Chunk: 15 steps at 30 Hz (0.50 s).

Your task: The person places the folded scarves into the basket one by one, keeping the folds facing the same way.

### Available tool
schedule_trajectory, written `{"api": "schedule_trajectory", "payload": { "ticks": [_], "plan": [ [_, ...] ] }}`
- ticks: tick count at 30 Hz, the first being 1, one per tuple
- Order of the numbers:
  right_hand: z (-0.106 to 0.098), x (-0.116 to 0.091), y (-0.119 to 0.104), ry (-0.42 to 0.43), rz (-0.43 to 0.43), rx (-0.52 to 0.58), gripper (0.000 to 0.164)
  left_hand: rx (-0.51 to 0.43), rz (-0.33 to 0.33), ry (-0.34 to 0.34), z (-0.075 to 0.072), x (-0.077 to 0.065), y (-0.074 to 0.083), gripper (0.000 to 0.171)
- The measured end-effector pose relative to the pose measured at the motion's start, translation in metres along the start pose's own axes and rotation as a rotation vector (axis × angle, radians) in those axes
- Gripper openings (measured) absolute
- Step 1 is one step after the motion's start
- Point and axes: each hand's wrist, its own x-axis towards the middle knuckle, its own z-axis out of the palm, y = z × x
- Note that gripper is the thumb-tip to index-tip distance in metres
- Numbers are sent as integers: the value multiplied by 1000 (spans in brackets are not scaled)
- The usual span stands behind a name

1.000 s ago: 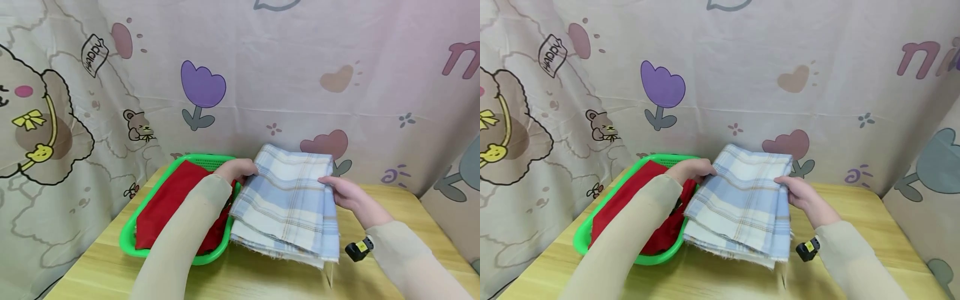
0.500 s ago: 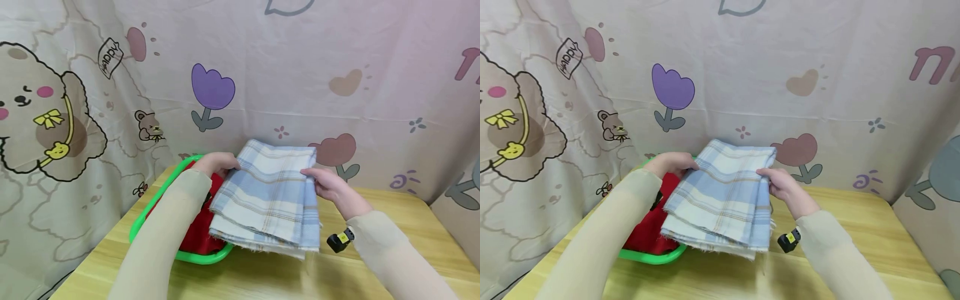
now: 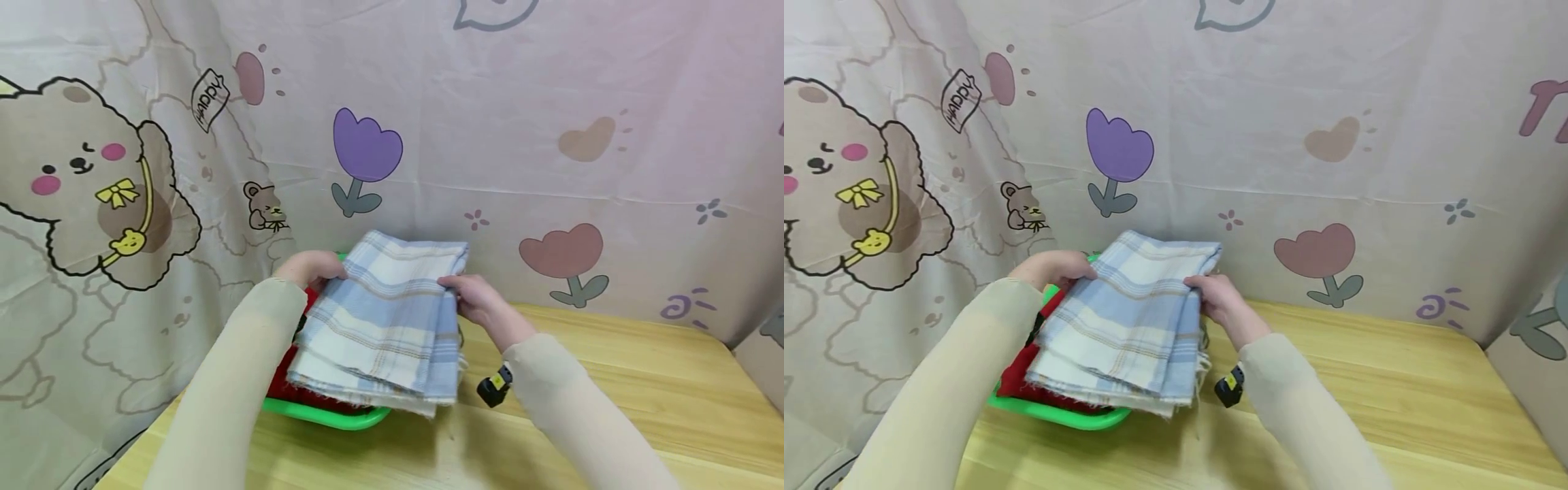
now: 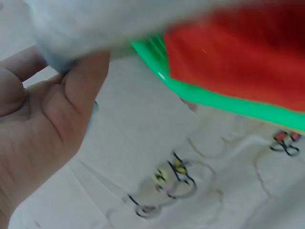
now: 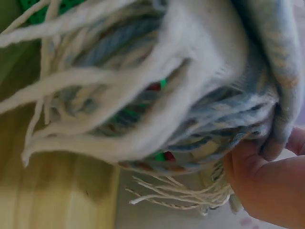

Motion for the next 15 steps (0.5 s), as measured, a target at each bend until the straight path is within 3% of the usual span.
{"api": "schedule_trajectory", "payload": {
  "ticks": [5,10,13,15],
  "plan": [
    [31,17,15,-22,22,-2,40,-6,-60,-5,-17,-10,-24,46],
    [49,30,29,-51,48,-41,59,-43,-89,31,-22,-18,-46,39],
    [55,34,37,-48,62,-76,63,-32,-86,65,-21,-12,-63,37],
    [58,34,43,-44,52,-127,57,-20,-103,87,-20,-3,-76,38]
  ]
}}
